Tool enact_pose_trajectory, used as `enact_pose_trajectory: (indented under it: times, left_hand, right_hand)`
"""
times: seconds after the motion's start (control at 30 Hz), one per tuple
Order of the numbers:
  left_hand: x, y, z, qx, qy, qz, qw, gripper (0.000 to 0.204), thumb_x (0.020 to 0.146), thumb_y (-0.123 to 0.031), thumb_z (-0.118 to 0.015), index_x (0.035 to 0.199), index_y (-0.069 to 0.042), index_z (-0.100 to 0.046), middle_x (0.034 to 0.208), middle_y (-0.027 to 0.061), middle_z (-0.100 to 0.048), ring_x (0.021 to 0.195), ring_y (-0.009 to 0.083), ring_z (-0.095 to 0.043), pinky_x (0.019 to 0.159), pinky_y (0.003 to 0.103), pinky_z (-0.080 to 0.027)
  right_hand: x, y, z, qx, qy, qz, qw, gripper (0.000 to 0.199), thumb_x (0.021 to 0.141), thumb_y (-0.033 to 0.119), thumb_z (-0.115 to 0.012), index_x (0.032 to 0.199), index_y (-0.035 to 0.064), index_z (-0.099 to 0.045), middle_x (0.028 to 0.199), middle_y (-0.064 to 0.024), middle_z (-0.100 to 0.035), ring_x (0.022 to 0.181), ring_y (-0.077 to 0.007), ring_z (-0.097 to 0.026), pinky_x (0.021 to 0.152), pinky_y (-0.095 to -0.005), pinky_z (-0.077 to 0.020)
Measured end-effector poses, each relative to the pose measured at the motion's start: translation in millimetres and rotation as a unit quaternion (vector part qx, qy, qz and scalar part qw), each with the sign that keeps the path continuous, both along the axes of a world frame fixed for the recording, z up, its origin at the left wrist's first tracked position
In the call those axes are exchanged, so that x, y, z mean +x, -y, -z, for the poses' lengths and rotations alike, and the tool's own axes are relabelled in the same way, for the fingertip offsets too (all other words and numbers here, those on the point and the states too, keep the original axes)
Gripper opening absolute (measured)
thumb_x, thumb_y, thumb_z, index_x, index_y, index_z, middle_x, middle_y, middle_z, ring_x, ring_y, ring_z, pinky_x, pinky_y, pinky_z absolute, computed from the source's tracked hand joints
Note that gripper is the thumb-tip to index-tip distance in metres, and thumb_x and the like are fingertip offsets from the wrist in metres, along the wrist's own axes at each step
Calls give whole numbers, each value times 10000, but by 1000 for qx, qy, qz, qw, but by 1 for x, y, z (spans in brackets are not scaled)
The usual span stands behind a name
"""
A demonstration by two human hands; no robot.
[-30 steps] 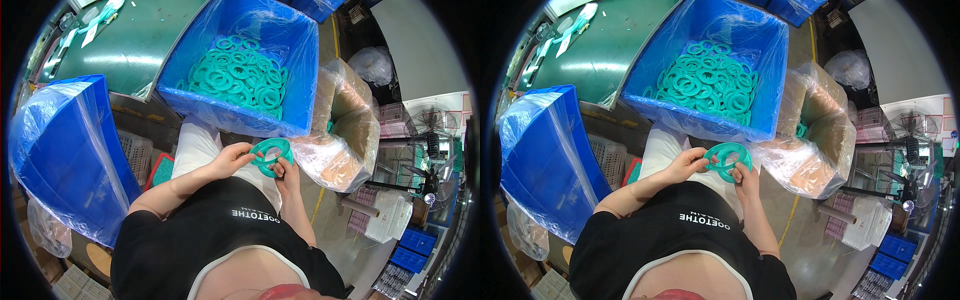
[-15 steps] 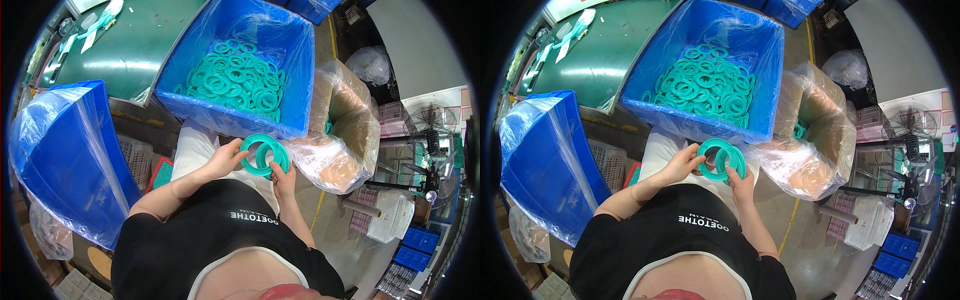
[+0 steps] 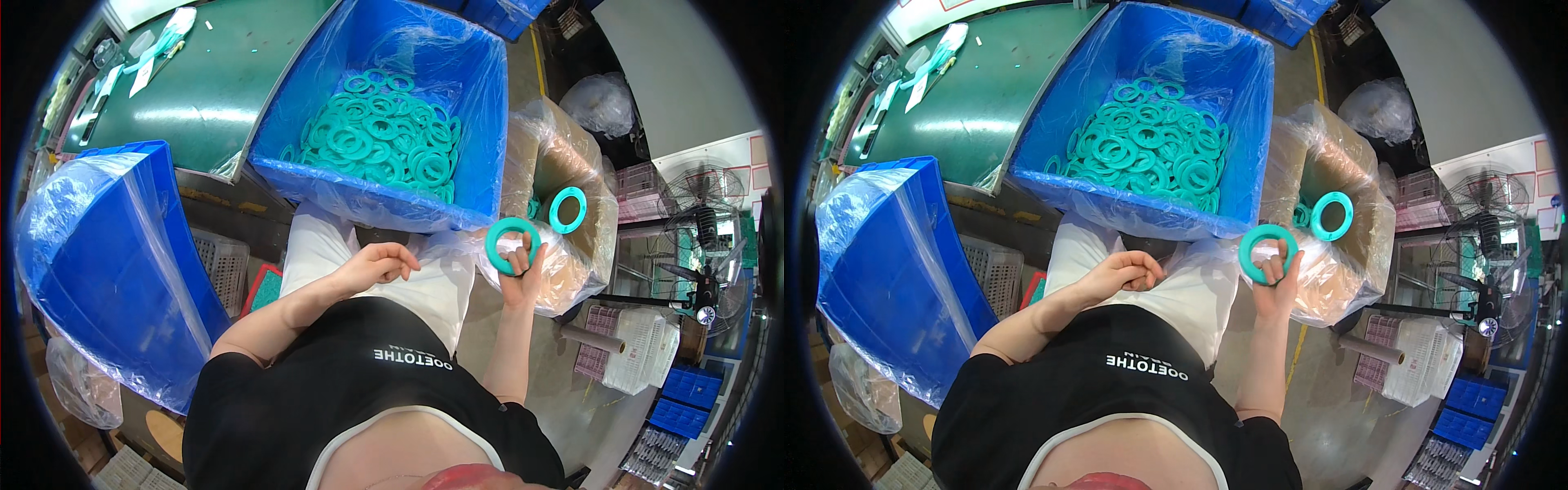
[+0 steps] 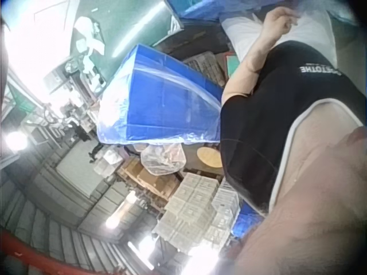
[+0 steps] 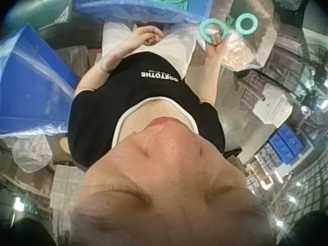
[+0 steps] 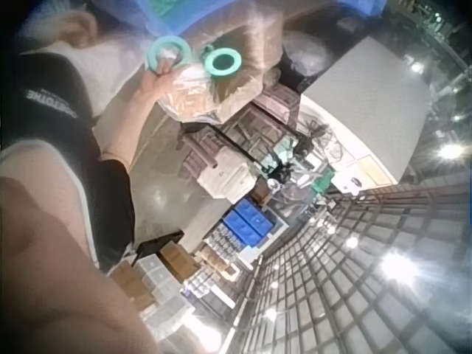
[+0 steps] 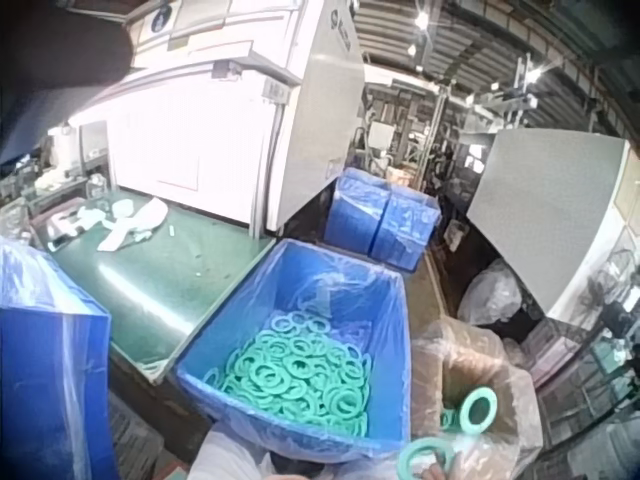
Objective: Picking up green plastic rings from a bin, inspecting them, and counting/sorting them in a manufacturing facility.
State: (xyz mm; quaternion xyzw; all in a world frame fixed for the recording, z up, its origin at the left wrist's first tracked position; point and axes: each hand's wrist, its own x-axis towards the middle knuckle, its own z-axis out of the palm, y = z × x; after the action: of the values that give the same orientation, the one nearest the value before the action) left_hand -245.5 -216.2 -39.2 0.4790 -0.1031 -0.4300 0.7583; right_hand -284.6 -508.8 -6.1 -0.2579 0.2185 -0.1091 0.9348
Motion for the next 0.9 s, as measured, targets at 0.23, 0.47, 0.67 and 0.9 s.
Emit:
enact_pose_trajectory:
  times: [0.23,0.47,0.67,0.9]
  left_hand:
    - [0,10,0,-5,-91,-11,996,210,966,-137,-410,997,-24,-584,719,-43,-475,618,27,-376,531,167,-294]
    - [0,7,16,-47,-187,-13,981,189,940,-218,-472,942,-60,-576,698,-41,-418,605,41,-339,510,188,-261]
    - [-6,10,10,30,-122,-28,992,145,921,-158,-481,969,-50,-564,706,-52,-431,586,23,-344,509,176,-263]
    - [-8,7,4,51,-19,-85,995,192,939,-211,-490,997,-46,-570,661,-66,-405,566,29,-326,496,194,-256]
  right_hand:
    - [-29,-57,25,-448,12,-201,871,369,958,320,-450,883,0,-616,684,-18,-562,481,-49,-370,455,-207,-269]
    - [-24,-80,17,-739,187,-242,600,155,742,166,-710,800,41,-639,692,-93,-577,678,-253,-509,659,-330,-414]
    - [-32,-82,27,-504,69,-183,841,192,880,196,-611,910,24,-530,746,-45,-583,706,-139,-505,663,-290,-405]
    - [-15,-71,22,-462,-79,-57,881,208,890,217,-616,946,30,-542,786,-6,-549,626,-63,-452,558,-219,-364]
